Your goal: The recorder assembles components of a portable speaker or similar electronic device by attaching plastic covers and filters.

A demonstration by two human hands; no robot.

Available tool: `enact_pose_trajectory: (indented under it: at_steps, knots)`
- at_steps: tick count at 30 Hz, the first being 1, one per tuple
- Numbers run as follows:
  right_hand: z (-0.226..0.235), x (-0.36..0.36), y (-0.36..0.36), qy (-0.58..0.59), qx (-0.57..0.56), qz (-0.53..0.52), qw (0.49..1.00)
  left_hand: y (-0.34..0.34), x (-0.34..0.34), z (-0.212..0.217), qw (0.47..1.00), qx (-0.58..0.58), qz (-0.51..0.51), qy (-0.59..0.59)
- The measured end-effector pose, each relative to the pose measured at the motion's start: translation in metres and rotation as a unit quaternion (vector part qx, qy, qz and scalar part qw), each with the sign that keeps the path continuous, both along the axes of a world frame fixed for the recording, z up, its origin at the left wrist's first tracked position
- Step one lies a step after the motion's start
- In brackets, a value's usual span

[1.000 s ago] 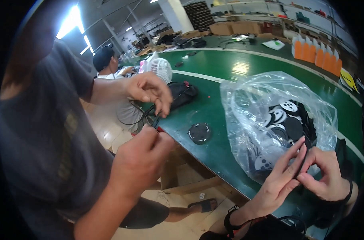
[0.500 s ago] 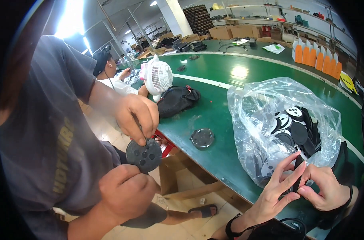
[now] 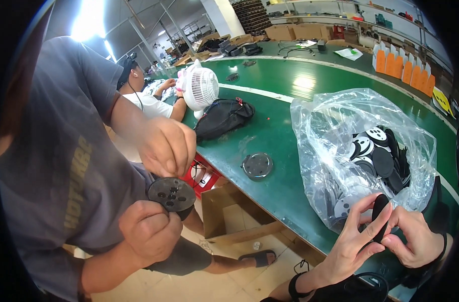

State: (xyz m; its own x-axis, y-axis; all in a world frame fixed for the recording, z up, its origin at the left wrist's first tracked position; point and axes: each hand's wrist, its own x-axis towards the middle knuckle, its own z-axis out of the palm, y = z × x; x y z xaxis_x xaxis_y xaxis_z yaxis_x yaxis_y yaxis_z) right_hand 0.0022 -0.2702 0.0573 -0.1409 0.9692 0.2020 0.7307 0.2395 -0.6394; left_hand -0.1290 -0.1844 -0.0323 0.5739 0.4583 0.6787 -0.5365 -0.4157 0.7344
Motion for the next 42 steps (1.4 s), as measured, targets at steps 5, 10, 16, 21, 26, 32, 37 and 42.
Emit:
enact_pose_trajectory:
  at_steps: [5, 10, 16, 21, 26, 32, 37, 42]
  knots:
    - [-0.001, -0.001, -0.002, 0.013, -0.02, 0.007, 1.0, -0.004, -0.001, 0.003, 1.0, 0.011, 0.013, -0.004]
    - [-0.003, 0.0, -0.004, 0.008, 0.004, 0.012, 1.0, -0.006, 0.0, 0.004, 1.0, -0.005, 0.007, -0.001]
    - [-0.002, -0.001, -0.003, 0.009, 0.015, 0.017, 1.0, -0.01, 0.002, 0.002, 1.0, -0.002, 0.023, 0.0]
    - [0.0, -0.002, -0.003, -0.023, 0.013, 0.029, 0.999, -0.012, 0.002, 0.005, 0.999, 0.005, 0.043, 0.02]
    - [-0.003, 0.001, -0.002, 0.022, 0.01, 0.005, 1.0, -0.01, 0.003, 0.006, 0.998, -0.003, 0.064, 0.027]
    - [-0.007, 0.002, -0.002, 0.037, 0.058, 0.015, 0.998, -0.012, 0.003, 0.008, 0.996, 0.008, 0.079, 0.032]
    - [-0.01, 0.003, -0.003, 0.039, 0.057, 0.001, 0.998, -0.013, 0.008, 0.005, 0.997, -0.011, 0.07, 0.004]
    - [-0.012, 0.003, -0.006, 0.016, 0.096, -0.011, 0.995, -0.018, 0.01, 0.004, 0.997, -0.005, 0.082, 0.014]
